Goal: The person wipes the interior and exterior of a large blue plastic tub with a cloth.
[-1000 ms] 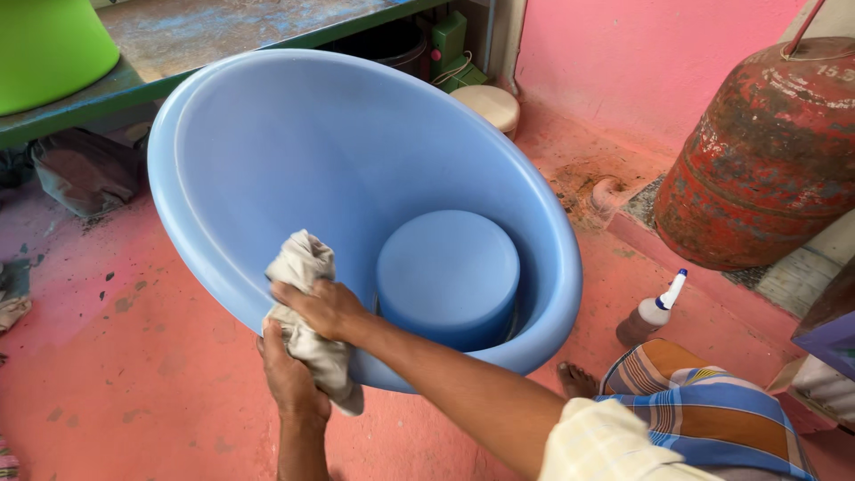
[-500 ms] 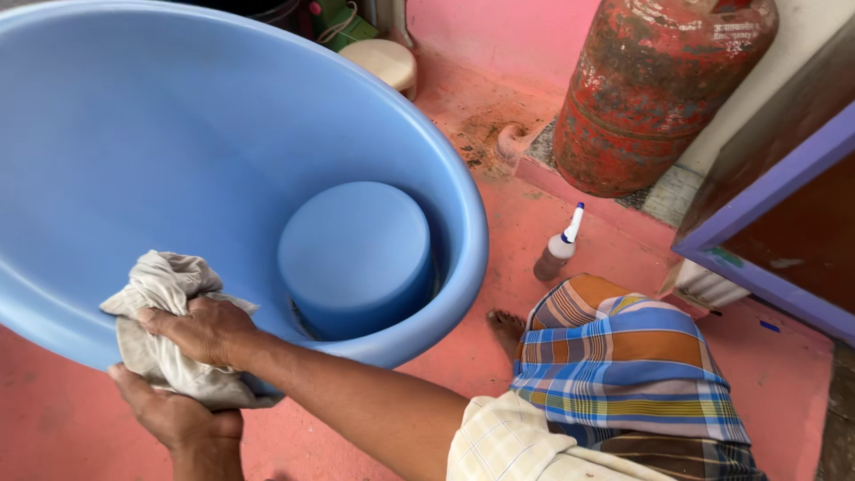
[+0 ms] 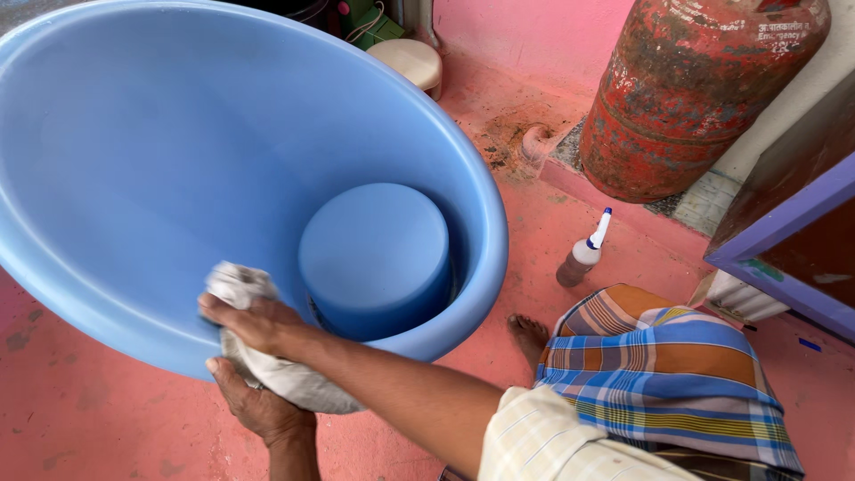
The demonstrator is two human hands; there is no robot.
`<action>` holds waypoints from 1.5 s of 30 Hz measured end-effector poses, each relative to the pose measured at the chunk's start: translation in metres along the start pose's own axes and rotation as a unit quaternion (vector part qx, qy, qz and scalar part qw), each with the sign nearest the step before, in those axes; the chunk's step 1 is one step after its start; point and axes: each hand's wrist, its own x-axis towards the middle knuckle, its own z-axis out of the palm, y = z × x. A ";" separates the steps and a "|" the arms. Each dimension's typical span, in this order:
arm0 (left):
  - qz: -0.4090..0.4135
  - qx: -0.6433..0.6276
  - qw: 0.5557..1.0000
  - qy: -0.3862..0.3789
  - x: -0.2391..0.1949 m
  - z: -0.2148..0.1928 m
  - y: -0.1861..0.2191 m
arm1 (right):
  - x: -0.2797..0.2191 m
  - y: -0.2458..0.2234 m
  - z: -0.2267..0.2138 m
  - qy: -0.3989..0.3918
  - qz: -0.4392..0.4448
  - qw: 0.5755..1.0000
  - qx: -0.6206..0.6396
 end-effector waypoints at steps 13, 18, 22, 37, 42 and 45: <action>-0.028 0.173 0.984 0.014 0.067 -0.040 0.009 | -0.019 0.059 -0.026 -0.053 0.031 0.991 -0.120; -0.039 -0.010 0.997 -0.064 0.006 -0.036 -0.033 | 0.023 -0.008 0.040 0.000 0.004 1.000 -0.029; -0.112 -0.029 0.993 0.011 0.006 -0.037 -0.055 | 0.011 0.081 0.013 -0.007 -0.007 0.994 -0.112; -0.154 -0.110 0.982 -0.016 0.020 -0.062 -0.071 | 0.052 0.070 0.039 -0.013 0.073 0.995 -0.072; -0.153 0.020 0.980 0.122 0.049 -0.062 -0.056 | -0.002 0.200 -0.053 -0.094 0.058 0.942 -0.316; -0.149 0.092 0.979 0.106 0.053 -0.056 -0.053 | -0.001 0.235 -0.075 -0.111 0.006 0.904 -0.413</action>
